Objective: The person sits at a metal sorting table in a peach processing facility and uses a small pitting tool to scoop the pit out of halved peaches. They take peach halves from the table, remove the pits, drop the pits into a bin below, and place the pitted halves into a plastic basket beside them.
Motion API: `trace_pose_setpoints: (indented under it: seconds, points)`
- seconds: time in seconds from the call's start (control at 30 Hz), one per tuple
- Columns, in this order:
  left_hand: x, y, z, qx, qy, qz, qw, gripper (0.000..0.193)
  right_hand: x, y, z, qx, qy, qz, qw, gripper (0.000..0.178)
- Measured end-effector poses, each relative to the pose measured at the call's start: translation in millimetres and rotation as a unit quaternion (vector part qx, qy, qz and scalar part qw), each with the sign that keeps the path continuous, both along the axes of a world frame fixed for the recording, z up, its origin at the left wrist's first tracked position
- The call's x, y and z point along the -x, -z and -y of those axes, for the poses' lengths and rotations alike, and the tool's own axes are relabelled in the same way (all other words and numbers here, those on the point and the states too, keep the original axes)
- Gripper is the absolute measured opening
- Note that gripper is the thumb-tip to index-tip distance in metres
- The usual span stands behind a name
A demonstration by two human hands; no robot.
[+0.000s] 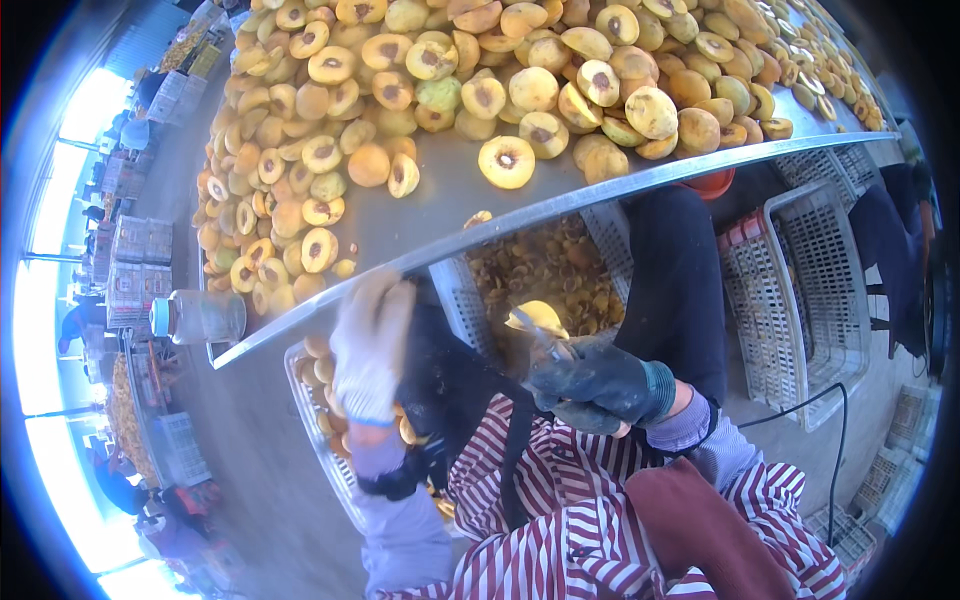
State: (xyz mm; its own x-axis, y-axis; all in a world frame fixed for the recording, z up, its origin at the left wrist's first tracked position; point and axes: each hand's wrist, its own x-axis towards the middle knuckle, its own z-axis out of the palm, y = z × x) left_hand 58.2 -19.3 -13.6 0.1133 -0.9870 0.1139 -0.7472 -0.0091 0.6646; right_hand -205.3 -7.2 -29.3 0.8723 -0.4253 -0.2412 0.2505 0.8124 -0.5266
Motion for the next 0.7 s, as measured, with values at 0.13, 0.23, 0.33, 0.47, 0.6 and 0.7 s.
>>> trace_pose_setpoints:
  seconds: [0.13,0.23,0.33,0.47,0.6,0.7]
  points:
    - [64.3,11.1,97.7,-0.036,0.007,0.052,0.998,0.060,4.1,0.0,7.6,0.058,0.008,-0.155,0.986,0.019]
    - [75.8,44.8,162.1,-0.076,0.007,0.127,0.989,0.078,3.3,21.4,-2.3,0.038,0.107,-0.070,0.991,0.012]
    - [83.3,54.2,174.3,-0.172,0.078,0.091,0.978,0.075,8.4,21.6,1.9,0.023,0.092,-0.110,0.989,0.014]
    - [90.8,44.0,145.9,-0.183,0.057,-0.346,0.919,0.060,12.4,38.5,3.6,0.095,0.154,-0.038,0.983,0.014]
    - [75.9,4.2,92.0,-0.131,0.149,-0.610,0.767,0.048,9.5,23.7,7.7,0.295,0.107,-0.319,0.894,0.016]
    - [79.0,-10.3,53.9,-0.145,0.227,-0.361,0.893,0.059,5.7,15.3,6.9,0.426,0.114,-0.390,0.809,0.023]
